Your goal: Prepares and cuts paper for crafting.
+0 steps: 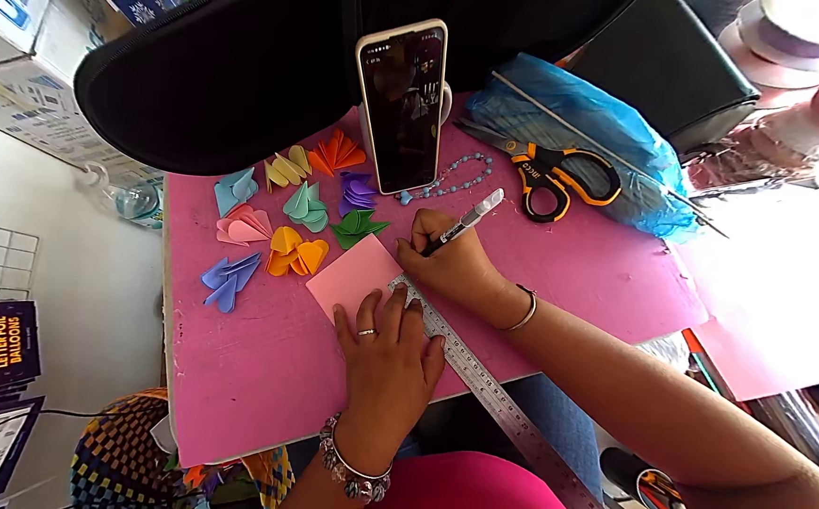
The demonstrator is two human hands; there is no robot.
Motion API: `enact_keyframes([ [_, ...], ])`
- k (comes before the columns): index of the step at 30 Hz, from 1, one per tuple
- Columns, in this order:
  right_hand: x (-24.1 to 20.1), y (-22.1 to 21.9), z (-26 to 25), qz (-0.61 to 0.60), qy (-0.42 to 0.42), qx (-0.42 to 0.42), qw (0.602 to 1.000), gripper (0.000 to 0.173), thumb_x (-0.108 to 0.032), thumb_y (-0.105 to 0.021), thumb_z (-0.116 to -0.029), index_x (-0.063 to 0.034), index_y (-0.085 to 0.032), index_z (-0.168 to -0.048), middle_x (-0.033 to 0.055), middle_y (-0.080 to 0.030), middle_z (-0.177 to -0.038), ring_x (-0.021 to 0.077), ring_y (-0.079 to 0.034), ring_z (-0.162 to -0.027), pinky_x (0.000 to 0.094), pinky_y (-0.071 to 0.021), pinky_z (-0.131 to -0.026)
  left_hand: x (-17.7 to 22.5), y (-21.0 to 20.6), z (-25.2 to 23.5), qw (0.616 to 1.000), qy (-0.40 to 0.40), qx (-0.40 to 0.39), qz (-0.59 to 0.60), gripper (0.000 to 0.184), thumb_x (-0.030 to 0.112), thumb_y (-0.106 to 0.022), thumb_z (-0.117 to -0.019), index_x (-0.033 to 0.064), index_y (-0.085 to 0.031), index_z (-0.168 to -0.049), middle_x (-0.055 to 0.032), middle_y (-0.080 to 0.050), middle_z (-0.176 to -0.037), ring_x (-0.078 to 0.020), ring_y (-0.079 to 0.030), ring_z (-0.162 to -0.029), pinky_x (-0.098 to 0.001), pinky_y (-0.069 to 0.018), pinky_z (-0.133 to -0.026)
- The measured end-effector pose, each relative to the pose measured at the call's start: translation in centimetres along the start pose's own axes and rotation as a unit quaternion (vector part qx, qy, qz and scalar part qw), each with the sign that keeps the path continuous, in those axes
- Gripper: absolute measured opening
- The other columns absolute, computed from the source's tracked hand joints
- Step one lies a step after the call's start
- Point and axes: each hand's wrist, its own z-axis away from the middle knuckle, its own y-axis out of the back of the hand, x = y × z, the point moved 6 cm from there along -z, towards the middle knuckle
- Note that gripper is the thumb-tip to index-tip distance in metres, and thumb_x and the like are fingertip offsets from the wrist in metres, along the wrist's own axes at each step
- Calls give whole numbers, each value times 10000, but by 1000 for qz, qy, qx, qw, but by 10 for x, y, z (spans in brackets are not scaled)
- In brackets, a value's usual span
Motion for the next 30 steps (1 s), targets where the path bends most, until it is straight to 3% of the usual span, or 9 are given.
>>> enact_keyframes([
  [8, -1, 29, 1, -163, -111, 25, 980, 295, -32, -671, -924, -122, -447, -755, -30, -510, -560, 47, -492, -423, 194, -441, -408, 0, 1, 1, 1000, -3, 1, 1, 485, 515, -453, -994, 154, -723, -1176, -67, -656, -1363, -391, -565, -1298, -725, -301, -1057],
  [11, -35, 71, 36, -5, -91, -73, 993, 315, -277, -609, -1011, -140, -493, -753, -85, -490, -601, 2, -495, -499, 176, -433, -471, 1, 1, -1, 1000, -5, 17, 3, 496, 508, -466, -983, 135, -733, -1170, -66, -674, -1341, -383, -580, -1292, -738, -312, -1047],
  [14, -64, 97, 100, 272, -73, -177, 943, 451, -454, -444, -1036, -99, -668, -871, 38, -588, -679, 205, -609, -602, 413, -499, -514, 1, 1, 0, 1000, -8, 28, -2, 491, 509, -470, -978, 140, -731, -1167, -59, -679, -1331, -377, -591, -1282, -740, -335, -1030],
  [16, -70, 99, 136, 294, -133, -254, 912, 374, -361, -520, -1040, -24, -684, -1053, 159, -673, -805, 382, -688, -742, 573, -547, -616, 1, 0, 1, 999, -6, 31, 4, 492, 508, -469, -978, 141, -736, -1167, -57, -677, -1337, -381, -588, -1288, -752, -329, -1029],
  [18, -64, 91, 166, 232, -223, -305, 896, 365, -271, -560, -1046, 32, -607, -1245, 219, -706, -934, 437, -706, -851, 632, -552, -723, 2, 0, 1, 999, -6, 33, 4, 484, 500, -475, -975, 139, -735, -1165, -57, -674, -1339, -382, -586, -1290, -758, -329, -1027],
  [22, -37, 65, 211, -22, -323, -236, 916, 413, -121, -541, -1045, 52, -413, -1398, 135, -726, -1026, 231, -737, -862, 431, -609, -797, 2, 2, 2, 1000, -4, 30, 7, 482, 499, -482, -977, 136, -722, -1183, -58, -657, -1367, -383, -580, -1298, -752, -334, -1028],
  [24, -34, 63, 217, -100, -332, -171, 922, 400, -57, -522, -1032, 32, -389, -1399, 76, -728, -1006, 151, -725, -793, 344, -617, -723, -1, 3, 3, 999, -2, 44, 22, 506, 520, -463, -993, 133, -688, -1231, -96, -621, -1410, -387, -573, -1305, -746, -329, -1045],
  [27, -43, 84, 210, -83, -300, -116, 943, 423, -35, -520, -1024, 43, -408, -1425, 41, -728, -990, 106, -709, -747, 304, -615, -667, 0, 12, 8, 997, -13, 66, 25, 590, 600, -409, -1020, 164, -605, -1366, -178, -556, -1458, -394, -538, -1343, -707, -315, -1089],
  [30, -52, 120, 201, -60, -250, -49, 965, 443, -26, -507, -1024, 42, -394, -1447, -4, -724, -1037, 58, -702, -770, 267, -616, -673, 4, 15, 22, 999, -36, 32, -20, 574, 575, -430, -1013, 193, -618, -1398, -102, -609, -1428, -350, -568, -1309, -625, -352, -1093],
])
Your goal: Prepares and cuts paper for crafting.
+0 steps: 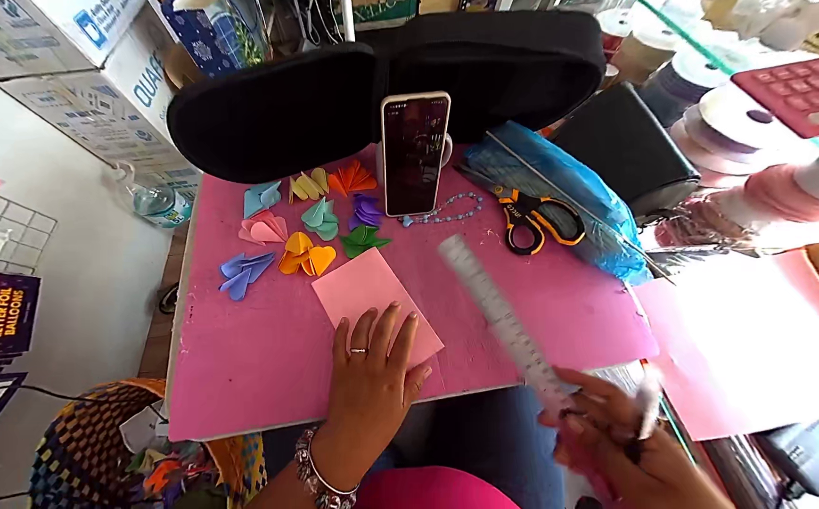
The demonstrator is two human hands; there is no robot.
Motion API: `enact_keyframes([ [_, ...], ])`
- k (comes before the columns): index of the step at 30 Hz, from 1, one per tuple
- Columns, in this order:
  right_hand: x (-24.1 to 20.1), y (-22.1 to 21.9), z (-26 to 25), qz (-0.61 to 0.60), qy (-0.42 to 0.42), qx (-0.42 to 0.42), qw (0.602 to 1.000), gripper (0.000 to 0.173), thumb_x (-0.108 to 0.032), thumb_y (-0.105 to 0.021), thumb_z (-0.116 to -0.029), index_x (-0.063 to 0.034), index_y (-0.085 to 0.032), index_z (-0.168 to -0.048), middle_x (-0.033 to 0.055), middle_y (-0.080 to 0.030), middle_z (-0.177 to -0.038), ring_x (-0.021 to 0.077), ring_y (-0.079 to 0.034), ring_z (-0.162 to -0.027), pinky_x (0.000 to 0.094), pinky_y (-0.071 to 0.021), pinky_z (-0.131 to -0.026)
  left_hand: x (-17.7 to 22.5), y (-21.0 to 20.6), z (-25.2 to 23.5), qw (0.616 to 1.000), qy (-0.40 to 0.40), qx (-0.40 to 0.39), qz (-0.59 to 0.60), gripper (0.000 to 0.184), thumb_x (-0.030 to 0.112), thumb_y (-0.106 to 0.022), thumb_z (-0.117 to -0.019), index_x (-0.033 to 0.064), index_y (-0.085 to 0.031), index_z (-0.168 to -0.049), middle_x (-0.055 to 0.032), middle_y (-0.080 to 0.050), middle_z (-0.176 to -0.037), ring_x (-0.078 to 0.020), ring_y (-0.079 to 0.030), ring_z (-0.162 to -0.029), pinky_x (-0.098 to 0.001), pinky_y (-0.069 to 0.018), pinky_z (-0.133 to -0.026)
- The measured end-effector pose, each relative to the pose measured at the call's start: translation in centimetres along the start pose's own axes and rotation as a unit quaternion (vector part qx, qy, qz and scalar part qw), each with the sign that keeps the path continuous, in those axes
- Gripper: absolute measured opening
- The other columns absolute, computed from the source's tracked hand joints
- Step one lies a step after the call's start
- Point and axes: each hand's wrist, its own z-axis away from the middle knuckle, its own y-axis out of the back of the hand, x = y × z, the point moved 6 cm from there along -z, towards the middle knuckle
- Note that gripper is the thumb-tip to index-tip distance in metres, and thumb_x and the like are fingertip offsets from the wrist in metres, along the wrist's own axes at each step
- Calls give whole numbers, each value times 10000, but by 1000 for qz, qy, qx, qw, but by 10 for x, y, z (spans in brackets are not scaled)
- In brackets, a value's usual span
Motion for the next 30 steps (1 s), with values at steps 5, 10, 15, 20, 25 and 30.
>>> enact_keyframes([
  [5, -12, 36, -6, -2, 33, 67, 997, 440, -57, -489, -1041, -35, -375, -1465, -74, -716, -1036, 33, -694, -764, 220, -604, -660, -3, 2, 18, 997, -49, -43, -33, 467, 502, -387, -1052, 273, -643, -1369, 41, -603, -1460, -255, -562, -1332, -564, -365, -1070],
  [10, -14, 37, -6, -28, 65, 45, 996, 423, -60, -508, -1047, -114, -418, -1457, -88, -728, -1066, 47, -708, -796, 213, -609, -684, -23, 24, 31, 989, -111, -98, 23, 326, 150, -548, -1005, 308, -694, -1251, 106, -611, -1435, -257, -513, -1389, -627, -323, -1109],
  [15, -6, 34, -6, -36, 65, 14, 997, 424, -60, -510, -1047, -150, -442, -1456, -121, -733, -1065, 33, -711, -841, 210, -607, -724, -69, 81, 41, 998, 25, -45, 33, 240, 140, -519, -1009, 188, -753, -1032, -27, -700, -1290, -333, -601, -1279, -681, -381, -1036],
  [20, 4, 25, -9, -36, 39, -5, 999, 417, -47, -504, -1043, -97, -425, -1449, -114, -732, -1061, 17, -703, -828, 186, -594, -688, -75, 92, 57, 986, 154, -19, 55, 376, 374, -473, -1051, 127, -719, -1190, -130, -665, -1296, -360, -609, -1204, -609, -441, -973],
  [25, 3, 13, -14, -34, 29, -7, 999, 422, -40, -499, -1039, -71, -425, -1453, -105, -730, -1053, 21, -700, -823, 189, -593, -687, -13, 41, 40, 989, 97, -37, 101, 500, 498, -579, -981, 132, -679, -1307, -131, -622, -1405, -373, -584, -1278, -578, -463, -1007],
  [30, 3, 11, -5, -3, 19, 5, 1000, 431, -36, -497, -1031, 10, -428, -1454, -81, -722, -1053, -1, -677, -812, 173, -573, -675, 5, 15, 27, 997, 30, -64, 13, 477, 454, -568, -978, 149, -671, -1331, -71, -616, -1433, -327, -600, -1266, -525, -459, -996],
])
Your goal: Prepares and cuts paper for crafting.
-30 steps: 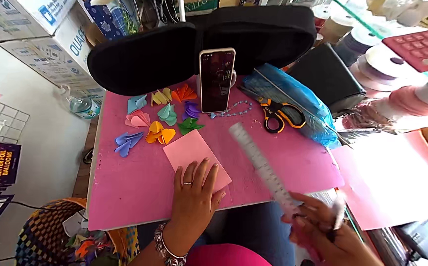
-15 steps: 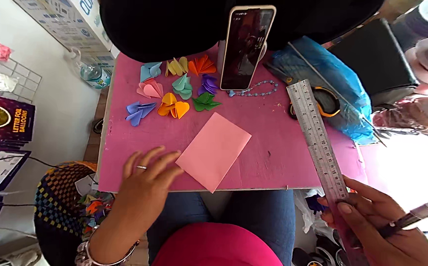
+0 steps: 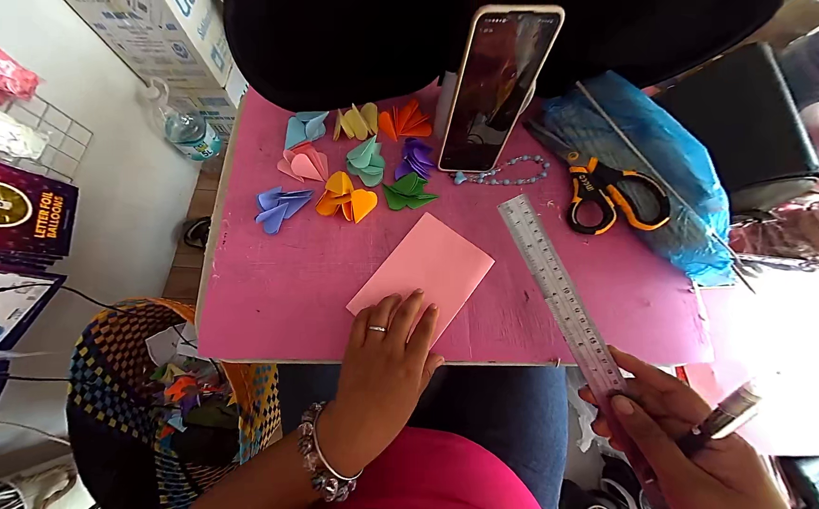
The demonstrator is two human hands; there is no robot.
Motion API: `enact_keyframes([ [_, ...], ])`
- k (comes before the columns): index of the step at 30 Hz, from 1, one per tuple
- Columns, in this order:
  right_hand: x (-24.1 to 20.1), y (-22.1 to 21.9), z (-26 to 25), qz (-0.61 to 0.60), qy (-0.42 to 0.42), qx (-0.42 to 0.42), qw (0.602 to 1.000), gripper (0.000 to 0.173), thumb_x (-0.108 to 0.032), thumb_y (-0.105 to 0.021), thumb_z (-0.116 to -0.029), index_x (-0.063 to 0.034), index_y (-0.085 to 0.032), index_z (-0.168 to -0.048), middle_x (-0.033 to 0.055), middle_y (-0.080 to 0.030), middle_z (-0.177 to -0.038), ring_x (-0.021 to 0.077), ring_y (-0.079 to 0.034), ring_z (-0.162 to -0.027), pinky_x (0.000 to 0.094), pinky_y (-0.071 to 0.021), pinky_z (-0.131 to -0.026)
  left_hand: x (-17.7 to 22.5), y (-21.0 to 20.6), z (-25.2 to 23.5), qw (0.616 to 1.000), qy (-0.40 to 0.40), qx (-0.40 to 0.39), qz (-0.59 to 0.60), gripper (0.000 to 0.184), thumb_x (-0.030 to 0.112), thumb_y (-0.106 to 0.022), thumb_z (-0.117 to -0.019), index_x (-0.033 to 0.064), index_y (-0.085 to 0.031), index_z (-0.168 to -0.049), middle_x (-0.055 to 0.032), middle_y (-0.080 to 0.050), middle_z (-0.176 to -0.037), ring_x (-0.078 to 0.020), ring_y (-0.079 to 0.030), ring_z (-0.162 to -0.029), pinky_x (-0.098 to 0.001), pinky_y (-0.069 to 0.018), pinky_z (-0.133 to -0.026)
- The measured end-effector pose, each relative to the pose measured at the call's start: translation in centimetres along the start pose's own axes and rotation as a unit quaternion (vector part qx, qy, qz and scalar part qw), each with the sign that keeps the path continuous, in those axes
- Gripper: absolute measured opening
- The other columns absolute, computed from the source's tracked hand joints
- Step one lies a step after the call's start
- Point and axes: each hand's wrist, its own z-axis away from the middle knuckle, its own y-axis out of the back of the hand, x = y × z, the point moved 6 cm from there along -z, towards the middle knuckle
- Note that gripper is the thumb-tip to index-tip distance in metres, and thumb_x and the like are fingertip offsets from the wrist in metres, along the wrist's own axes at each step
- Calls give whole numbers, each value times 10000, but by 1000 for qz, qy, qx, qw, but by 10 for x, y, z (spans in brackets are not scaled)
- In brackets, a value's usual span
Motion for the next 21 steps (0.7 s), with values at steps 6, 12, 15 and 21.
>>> enact_keyframes([
  [6, 12, 11, 8, 10, -24, 10, 1000, 428, -32, -492, -1027, 54, -436, -1443, -81, -715, -1056, -16, -673, -803, 177, -579, -680, -33, 22, 9, 995, -78, -54, -4, 433, 9, -612, -922, 287, -714, -1237, 16, -623, -1426, -312, -556, -1338, -614, -396, -1049],
  [12, 9, -3, -1, 34, -16, -20, 999, 415, -31, -510, -1029, 78, -478, -1428, -34, -701, -1073, -20, -656, -795, 175, -578, -698, -61, 32, 6, 997, 58, 29, -45, 332, 17, -567, -953, 158, -733, -1204, -130, -646, -1363, -399, -613, -1218, -599, -466, -944],
  [15, 9, -18, -7, 41, -14, -39, 998, 416, -33, -515, -1021, 84, -496, -1420, 4, -705, -1081, -17, -652, -795, 171, -572, -696, -32, 17, 7, 995, 86, 38, 34, 522, 456, -448, -1047, 79, -655, -1343, -194, -602, -1421, -422, -585, -1283, -611, -464, -1010],
  [21, 7, -27, -4, 62, -24, -42, 997, 399, -27, -517, -1020, 96, -520, -1399, 54, -709, -1114, -20, -654, -793, 160, -568, -697, -11, -10, 2, 998, 50, 35, 20, 742, 668, -353, -1003, 102, -608, -1409, -170, -561, -1480, -438, -496, -1380, -618, -381, -1106],
])
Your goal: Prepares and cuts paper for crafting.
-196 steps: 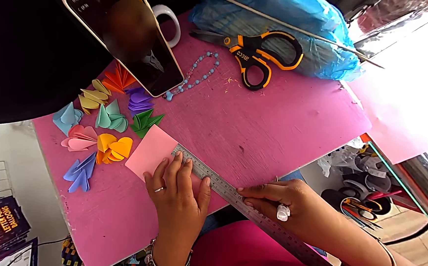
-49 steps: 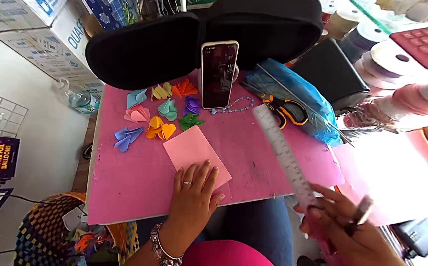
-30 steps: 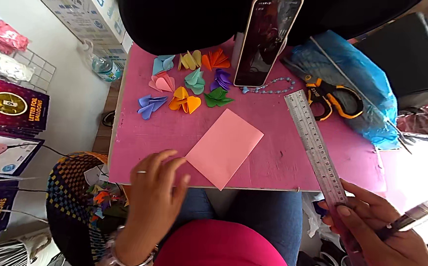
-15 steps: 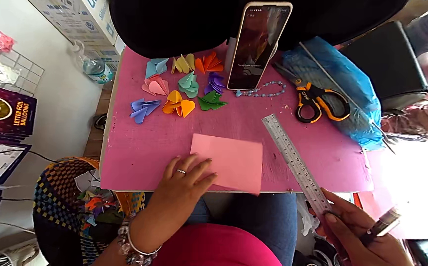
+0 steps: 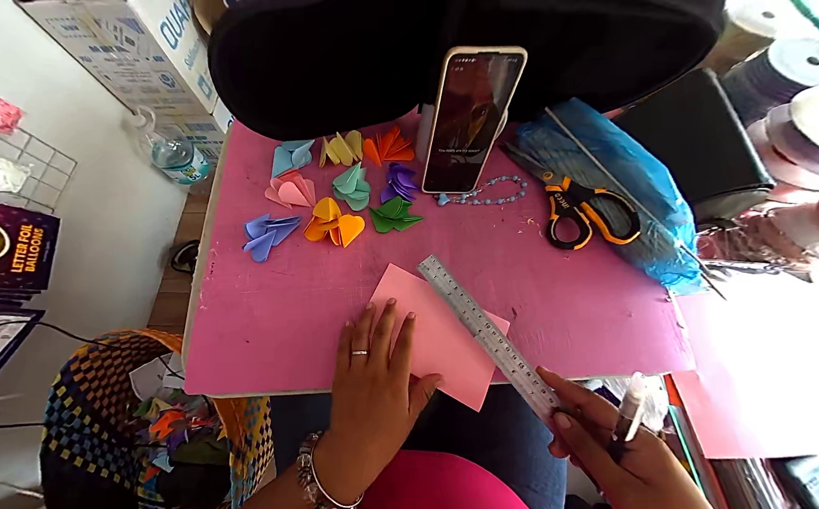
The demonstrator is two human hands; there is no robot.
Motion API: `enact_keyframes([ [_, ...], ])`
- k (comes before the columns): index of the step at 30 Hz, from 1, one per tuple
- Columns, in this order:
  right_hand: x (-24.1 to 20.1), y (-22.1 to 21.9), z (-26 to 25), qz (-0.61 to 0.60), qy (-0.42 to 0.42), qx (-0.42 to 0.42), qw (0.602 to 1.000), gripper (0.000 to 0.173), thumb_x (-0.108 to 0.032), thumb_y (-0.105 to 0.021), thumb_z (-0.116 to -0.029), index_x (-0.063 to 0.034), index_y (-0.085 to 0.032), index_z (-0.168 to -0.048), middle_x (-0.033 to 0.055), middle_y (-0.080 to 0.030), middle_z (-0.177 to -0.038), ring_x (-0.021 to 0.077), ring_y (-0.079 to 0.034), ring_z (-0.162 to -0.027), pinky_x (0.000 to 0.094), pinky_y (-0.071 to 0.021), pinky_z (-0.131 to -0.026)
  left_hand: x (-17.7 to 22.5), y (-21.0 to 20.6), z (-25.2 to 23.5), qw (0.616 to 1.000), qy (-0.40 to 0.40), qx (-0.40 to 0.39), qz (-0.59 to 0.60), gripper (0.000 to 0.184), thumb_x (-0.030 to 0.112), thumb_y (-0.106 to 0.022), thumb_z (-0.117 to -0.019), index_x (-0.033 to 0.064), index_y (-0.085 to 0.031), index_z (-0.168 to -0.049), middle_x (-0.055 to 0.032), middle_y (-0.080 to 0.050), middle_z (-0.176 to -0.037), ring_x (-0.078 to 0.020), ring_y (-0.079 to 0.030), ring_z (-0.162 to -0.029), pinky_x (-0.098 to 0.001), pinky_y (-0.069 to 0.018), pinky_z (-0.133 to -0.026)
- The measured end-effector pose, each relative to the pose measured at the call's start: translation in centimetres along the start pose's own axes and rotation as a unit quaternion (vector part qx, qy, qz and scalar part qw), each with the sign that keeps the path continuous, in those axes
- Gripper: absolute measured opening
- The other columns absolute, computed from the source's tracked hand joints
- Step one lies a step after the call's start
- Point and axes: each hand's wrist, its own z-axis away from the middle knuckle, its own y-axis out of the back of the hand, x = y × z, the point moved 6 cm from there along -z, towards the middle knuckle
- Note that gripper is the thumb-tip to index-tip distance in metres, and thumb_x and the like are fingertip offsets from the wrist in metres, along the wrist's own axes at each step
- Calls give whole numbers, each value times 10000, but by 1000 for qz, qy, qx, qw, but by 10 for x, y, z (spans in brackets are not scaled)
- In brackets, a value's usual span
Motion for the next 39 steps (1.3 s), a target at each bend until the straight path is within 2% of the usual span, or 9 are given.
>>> enact_keyframes([
  [5, 8, 11, 6, -11, -16, 35, 999, 418, -13, -508, -1013, 85, -500, -1419, 36, -708, -1090, -6, -661, -782, 167, -571, -677, -9, 0, -7, 1000, -8, 4, -28, 769, 700, -297, -999, 126, -640, -1379, -139, -578, -1473, -408, -519, -1369, -583, -410, -1086],
  [9, 9, 11, 6, -22, -17, 45, 999, 419, -13, -505, -1013, 81, -497, -1421, 20, -708, -1069, -18, -647, -762, 156, -558, -657, -10, -1, -11, 1000, -9, -8, -27, 738, 676, -339, -999, 122, -635, -1387, -141, -569, -1482, -416, -508, -1377, -584, -415, -1084],
  [14, 8, 10, 4, -18, -13, 32, 999, 414, -20, -506, -1017, 80, -505, -1419, 35, -714, -1107, -16, -654, -769, 154, -560, -666, -14, 1, -14, 999, -27, -23, -16, 725, 672, -359, -994, 130, -633, -1390, -137, -560, -1492, -414, -503, -1383, -581, -413, -1089],
  [25, 14, 12, 6, -17, -23, 39, 999, 422, -14, -506, -1015, 86, -494, -1425, 41, -707, -1087, -6, -653, -763, 161, -563, -666, -25, 8, -21, 997, -50, -61, -16, 683, 663, -417, -978, 160, -636, -1386, -103, -550, -1508, -368, -496, -1404, -640, -345, -1120],
  [27, 13, 12, 5, -18, -23, 41, 999, 422, -13, -508, -1014, 87, -495, -1423, 37, -707, -1080, -8, -653, -764, 160, -563, -666, -26, 9, -21, 997, -48, -61, -11, 680, 664, -417, -978, 167, -633, -1388, -111, -545, -1510, -381, -488, -1407, -636, -352, -1117],
  [30, 13, 12, 5, -16, -24, 39, 999, 419, -10, -506, -1013, 88, -498, -1421, 35, -705, -1075, -12, -650, -768, 157, -561, -667, -31, 10, -20, 999, -29, -38, 8, 666, 656, -383, -998, 183, -634, -1393, -164, -497, -1541, -465, -443, -1412, -628, -376, -1100],
  [32, 13, 13, 5, -13, -24, 38, 999, 420, -12, -506, -1016, 83, -496, -1425, 38, -705, -1081, -10, -654, -771, 160, -565, -670, -37, 10, -19, 999, -20, -31, 12, 611, 617, -355, -1028, 225, -623, -1413, -137, -485, -1558, -463, -431, -1421, -619, -377, -1098],
  [36, 14, 12, 4, -11, -25, 37, 999, 418, -13, -502, -1016, 81, -499, -1423, 36, -709, -1080, -14, -652, -763, 156, -561, -661, -42, 14, -17, 999, -15, -41, -24, 519, 518, -356, -1053, 249, -657, -1378, -33, -573, -1496, -386, -522, -1363, -570, -443, -1004],
  [39, 13, 11, 3, -13, -23, 39, 999, 416, -10, -505, -1013, 84, -503, -1418, 37, -713, -1077, -16, -655, -761, 153, -562, -660, -30, 21, -11, 999, -12, -28, -45, 508, 504, -406, -1036, 201, -715, -1302, -69, -658, -1380, -381, -639, -1166, -516, -519, -835],
])
